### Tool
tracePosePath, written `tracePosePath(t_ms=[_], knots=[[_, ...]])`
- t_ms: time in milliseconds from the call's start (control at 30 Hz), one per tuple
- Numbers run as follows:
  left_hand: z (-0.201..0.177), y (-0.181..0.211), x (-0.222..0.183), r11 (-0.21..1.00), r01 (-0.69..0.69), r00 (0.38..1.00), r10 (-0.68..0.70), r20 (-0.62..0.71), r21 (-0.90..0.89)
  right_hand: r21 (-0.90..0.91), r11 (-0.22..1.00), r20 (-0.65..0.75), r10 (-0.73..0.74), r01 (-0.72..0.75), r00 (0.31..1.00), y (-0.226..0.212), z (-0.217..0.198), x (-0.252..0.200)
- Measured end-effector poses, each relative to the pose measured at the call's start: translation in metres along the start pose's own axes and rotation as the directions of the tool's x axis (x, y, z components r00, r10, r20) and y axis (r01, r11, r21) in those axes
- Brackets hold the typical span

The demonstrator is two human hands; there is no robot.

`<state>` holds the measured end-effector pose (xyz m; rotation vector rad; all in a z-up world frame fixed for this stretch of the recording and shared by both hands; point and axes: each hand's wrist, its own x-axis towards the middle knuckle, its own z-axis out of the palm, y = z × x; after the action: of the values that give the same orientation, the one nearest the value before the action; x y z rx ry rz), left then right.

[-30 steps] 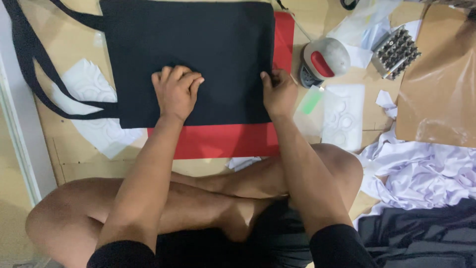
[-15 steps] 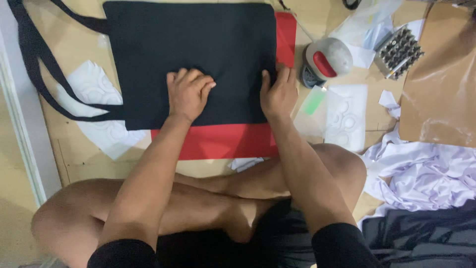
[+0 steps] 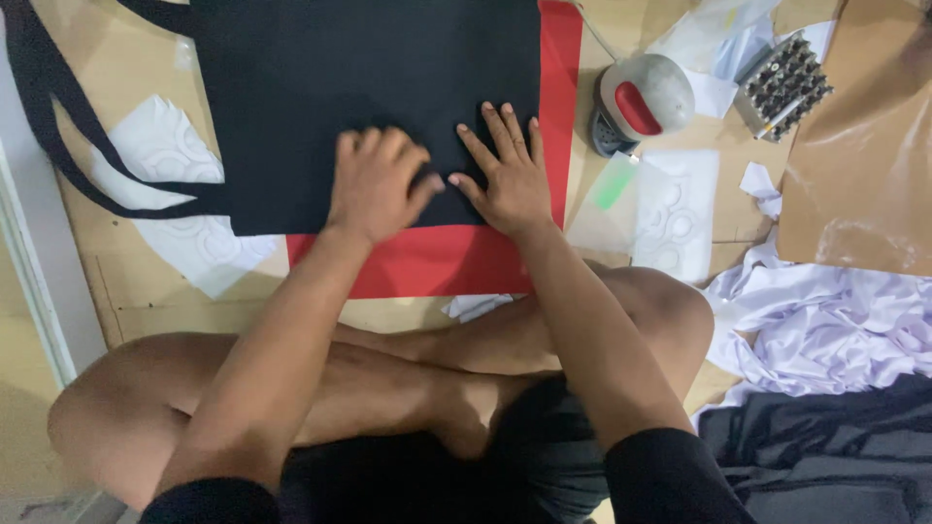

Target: Applying decorative gold heat transfers to a black tote bag using a small heat press iron while sitting on the floor.

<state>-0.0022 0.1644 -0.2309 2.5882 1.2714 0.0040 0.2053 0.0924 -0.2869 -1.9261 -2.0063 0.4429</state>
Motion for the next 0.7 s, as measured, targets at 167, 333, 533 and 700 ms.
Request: tracePosePath(t_ms=[167, 333, 533, 700], knots=[[0.038, 0.014, -0.040, 0.989, -0.106, 0.993, 0.099, -0.071, -0.104, 0.048, 0.995, -0.096, -0.087, 0.092, 0.992, 0.010, -0.001, -0.009], [0.035, 0.022, -0.045, 0.994, -0.035, 0.999, 0.031, -0.044, -0.102, 0.141, 0.985, 0.009, -0.101, 0.098, 0.995, 0.000, -0.032, -0.036], [0.041, 0.015, -0.033, 0.996, 0.060, 0.998, -0.057, 0.038, -0.073, 0.166, 0.985, -0.010, 0.040, -0.038, 0.999, 0.006, -0.026, -0.034], [0.030, -0.007, -0.038, 0.989, 0.149, 0.986, -0.148, 0.075, 0.004, 0.083, 0.975, 0.038, 0.201, -0.204, 0.979, 0.017, -0.046, -0.040]])
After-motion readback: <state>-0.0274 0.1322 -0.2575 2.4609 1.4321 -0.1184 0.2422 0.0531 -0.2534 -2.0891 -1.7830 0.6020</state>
